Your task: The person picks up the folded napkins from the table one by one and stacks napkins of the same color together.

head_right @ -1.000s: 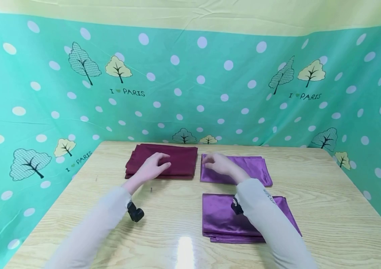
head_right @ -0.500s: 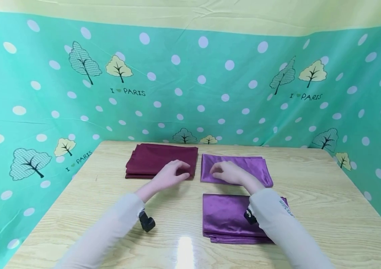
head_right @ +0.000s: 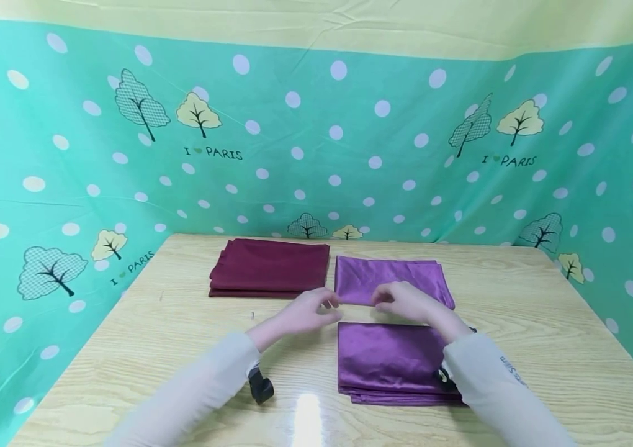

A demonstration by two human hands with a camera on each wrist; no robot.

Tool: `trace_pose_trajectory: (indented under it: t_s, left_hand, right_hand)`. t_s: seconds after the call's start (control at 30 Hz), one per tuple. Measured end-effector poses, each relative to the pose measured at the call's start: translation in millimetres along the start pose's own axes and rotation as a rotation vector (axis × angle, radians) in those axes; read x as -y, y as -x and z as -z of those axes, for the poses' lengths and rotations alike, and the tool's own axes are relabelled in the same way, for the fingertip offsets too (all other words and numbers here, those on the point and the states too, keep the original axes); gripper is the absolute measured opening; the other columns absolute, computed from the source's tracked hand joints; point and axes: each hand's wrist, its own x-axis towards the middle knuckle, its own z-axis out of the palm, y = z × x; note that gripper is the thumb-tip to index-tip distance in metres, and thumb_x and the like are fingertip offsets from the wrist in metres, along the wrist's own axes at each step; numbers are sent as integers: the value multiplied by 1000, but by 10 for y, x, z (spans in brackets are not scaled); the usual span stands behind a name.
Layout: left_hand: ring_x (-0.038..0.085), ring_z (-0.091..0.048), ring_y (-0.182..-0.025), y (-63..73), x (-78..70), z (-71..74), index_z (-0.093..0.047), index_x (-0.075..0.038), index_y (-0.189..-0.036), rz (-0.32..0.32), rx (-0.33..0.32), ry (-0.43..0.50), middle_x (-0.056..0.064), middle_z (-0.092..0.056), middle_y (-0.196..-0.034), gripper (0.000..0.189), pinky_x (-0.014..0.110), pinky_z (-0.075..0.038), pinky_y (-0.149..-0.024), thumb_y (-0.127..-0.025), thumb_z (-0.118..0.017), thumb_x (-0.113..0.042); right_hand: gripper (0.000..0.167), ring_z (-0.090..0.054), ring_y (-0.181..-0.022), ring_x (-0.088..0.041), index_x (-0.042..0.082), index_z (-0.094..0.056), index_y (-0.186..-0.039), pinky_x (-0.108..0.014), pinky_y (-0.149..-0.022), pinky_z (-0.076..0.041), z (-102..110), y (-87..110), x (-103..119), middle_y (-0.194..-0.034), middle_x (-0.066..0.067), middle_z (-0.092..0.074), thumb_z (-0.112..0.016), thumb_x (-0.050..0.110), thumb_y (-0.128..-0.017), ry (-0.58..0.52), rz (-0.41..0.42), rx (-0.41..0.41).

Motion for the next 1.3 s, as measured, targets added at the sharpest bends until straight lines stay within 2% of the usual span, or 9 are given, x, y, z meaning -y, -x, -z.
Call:
trace_pose_trajectory:
  t_s: [0.27,0.43,0.67,0.83,1.03,1.3]
  left_hand:
    - [11,-58,-91,-55,-113,-78,-59,-11,-113,-50,72,-25,0,-62,-100,36,19,-45,-77,-85,-60,-33]
    - [10,-58,-90,-108,-205,-100,-60,-11,-112,-64,103,-44,0,-63,-99,36,16,-45,-76,-84,-62,-32]
    - [8,-59,-89,-146,-263,-137,-59,-11,-114,-91,139,-106,-2,-64,-100,38,16,-44,-77,-83,-64,-33]
    - [8,-59,-91,-151,-283,-156,-58,-10,-115,-97,167,-142,0,-64,-99,42,18,-44,-81,-81,-66,-34]
    - [9,-59,-95,-153,-283,-181,-59,-11,-114,-90,183,-210,0,-65,-101,45,18,-42,-87,-79,-67,-38]
    - [9,-58,-97,-144,-292,-199,-59,-11,-113,-92,190,-235,0,-64,-102,46,17,-41,-87,-76,-70,-36]
  right_hand:
    - [13,-61,-81,-12,7,-65,-95,-27,-73,-50,2,175,-38,-89,-3,-67,-63,13,-83,-48,29,19]
    - [21,-61,-79,-10,5,-64,-97,-23,-71,-50,-9,266,-83,-88,-3,-66,-67,16,-79,-103,3,46]
    - [29,-61,-82,-15,3,-62,-98,-32,-74,-51,-27,406,-179,-92,-3,-65,-71,21,-76,-158,-2,69]
    - [32,-60,-85,-19,1,-60,-99,-33,-75,-51,-24,505,-251,-95,-6,-64,-72,20,-76,-190,-27,52]
    - [33,-59,-89,-23,0,-60,-100,-32,-75,-50,9,629,-328,-97,-9,-63,-72,19,-76,-187,-41,42]
    - [34,-58,-92,-15,5,-61,-101,-28,-76,-48,53,808,-490,-99,-5,-63,-72,25,-76,-105,-69,14]
